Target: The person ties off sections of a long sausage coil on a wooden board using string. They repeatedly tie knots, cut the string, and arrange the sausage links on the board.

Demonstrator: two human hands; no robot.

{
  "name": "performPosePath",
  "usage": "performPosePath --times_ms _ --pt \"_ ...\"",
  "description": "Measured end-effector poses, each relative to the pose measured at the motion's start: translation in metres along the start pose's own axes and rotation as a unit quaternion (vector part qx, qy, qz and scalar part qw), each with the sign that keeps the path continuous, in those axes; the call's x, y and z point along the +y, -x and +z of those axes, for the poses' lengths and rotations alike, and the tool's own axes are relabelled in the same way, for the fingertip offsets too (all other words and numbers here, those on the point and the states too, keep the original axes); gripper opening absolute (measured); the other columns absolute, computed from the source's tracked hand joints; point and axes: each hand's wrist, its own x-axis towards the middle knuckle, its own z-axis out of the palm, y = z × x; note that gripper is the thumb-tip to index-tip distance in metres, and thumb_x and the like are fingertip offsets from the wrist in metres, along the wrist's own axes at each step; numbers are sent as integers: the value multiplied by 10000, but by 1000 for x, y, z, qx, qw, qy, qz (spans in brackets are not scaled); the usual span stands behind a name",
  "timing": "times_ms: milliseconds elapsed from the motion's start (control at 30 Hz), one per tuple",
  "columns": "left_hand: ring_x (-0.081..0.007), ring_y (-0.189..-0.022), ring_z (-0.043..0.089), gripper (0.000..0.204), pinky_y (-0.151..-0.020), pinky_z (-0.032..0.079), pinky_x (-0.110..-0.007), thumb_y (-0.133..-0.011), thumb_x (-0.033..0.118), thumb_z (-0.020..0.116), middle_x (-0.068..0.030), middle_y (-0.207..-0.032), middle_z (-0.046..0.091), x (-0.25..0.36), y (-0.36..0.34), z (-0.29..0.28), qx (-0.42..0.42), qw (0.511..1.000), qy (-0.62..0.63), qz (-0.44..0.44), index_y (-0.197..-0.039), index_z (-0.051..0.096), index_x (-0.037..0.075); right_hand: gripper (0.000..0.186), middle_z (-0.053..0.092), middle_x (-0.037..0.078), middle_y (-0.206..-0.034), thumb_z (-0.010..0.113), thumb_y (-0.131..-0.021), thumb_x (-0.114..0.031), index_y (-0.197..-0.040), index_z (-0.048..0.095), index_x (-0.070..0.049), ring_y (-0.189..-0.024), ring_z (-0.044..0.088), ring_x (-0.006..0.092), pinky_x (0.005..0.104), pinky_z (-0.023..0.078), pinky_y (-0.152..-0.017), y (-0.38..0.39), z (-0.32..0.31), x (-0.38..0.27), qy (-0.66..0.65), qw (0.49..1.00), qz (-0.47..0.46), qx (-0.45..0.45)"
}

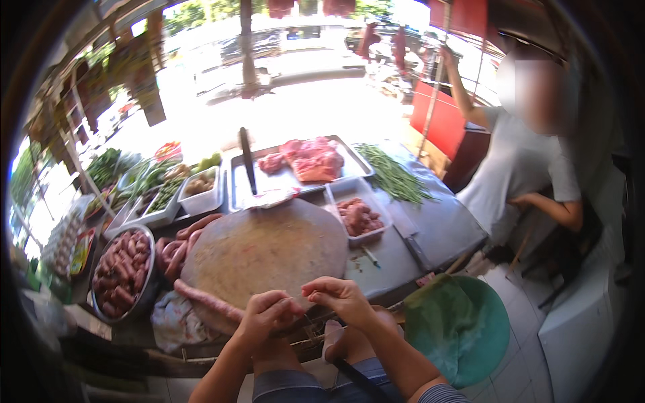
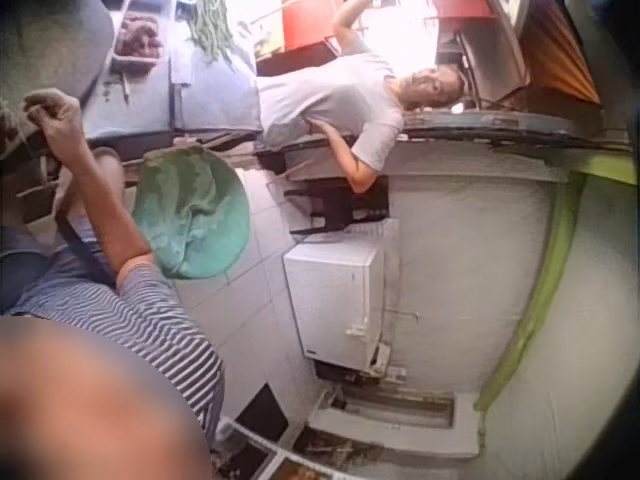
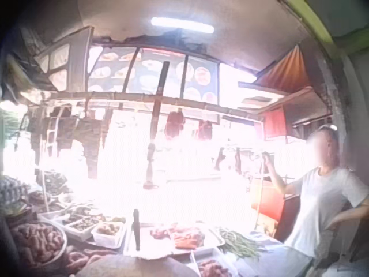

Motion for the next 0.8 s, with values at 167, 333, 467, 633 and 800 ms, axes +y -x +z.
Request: performPosePath --times_ms 167,333,467,633,800 --pt "-53 -636 493 213 -549 390 -196 -1023 121 515 -58 -839 667 -3 -5 6 43 998 38 22 -878 615 1 503 658 75 -1133 614 -953 1 -1438 489 -43 -951 601 91 229 497 -866 14 -52 9 -12 996 -7 92" --pt "-54 -623 486 183 -530 372 -194 -1012 91 534 -55 -817 652 -4 -9 16 76 996 -40 21 -888 617 -16 593 643 137 -1247 649 -955 -135 -1493 411 -67 -1106 629 233 309 487 -939 37 -123 -9 415 902 82 89" --pt "-48 -577 475 181 -507 356 -195 -1006 90 544 -23 -709 591 -6 -19 27 77 988 -126 41 -892 637 -15 754 506 190 -1444 682 -942 -300 -1557 290 -107 -1268 548 297 399 452 -1026 47 -199 -43 19 997 49 -57" --pt "-113 -627 546 139 -582 444 -266 -959 69 588 -71 -752 623 -9 -27 36 82 963 -247 62 -870 649 -19 858 265 238 -1538 560 -982 -465 -1564 72 -66 -1358 410 386 516 375 -1139 49 -330 -45 -402 707 -288 505" --pt "-183 -626 574 128 -605 463 -302 -938 74 599 -101 -738 610 -7 -20 30 86 951 -291 66 -851 644 -10 526 534 163 -1246 552 -1010 -232 -1437 341 -8 -1044 597 296 441 531 -912 66 -306 20 -264 720 -143 626"
